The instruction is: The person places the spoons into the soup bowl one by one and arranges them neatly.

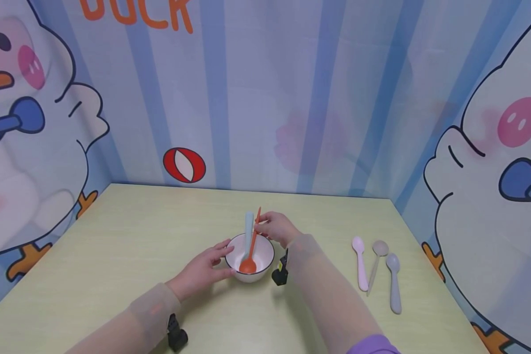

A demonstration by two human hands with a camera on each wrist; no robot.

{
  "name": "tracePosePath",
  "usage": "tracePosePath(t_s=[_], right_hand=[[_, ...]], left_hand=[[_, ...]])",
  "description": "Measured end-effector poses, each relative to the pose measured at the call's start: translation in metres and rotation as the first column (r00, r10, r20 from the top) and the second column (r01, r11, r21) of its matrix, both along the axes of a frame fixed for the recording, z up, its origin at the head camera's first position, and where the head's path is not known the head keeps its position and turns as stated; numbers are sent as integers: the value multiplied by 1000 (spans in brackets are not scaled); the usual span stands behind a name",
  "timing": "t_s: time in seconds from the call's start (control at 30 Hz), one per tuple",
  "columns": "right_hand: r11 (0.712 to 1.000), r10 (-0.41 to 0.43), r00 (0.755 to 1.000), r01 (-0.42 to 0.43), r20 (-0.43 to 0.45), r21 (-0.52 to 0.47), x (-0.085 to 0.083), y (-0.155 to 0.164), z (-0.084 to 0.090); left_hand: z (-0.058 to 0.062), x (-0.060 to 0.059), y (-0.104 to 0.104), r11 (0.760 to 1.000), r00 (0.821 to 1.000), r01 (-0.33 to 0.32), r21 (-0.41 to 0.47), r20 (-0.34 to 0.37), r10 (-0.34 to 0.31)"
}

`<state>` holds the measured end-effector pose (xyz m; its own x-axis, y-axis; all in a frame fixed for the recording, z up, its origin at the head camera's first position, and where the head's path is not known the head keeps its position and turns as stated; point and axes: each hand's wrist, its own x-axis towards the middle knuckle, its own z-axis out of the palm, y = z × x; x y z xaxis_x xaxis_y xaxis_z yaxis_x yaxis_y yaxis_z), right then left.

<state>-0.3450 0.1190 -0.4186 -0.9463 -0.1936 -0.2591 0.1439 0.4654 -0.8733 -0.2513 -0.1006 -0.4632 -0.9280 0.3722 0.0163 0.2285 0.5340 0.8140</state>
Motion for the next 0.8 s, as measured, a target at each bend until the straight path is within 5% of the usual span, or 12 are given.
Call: tracePosePath(t_s=[0.8], right_hand=[[997,29,1000,-29,-2,71,8,5,-1]], left_hand=[[2,2,0,1000,1000,9,9,-14,-9]])
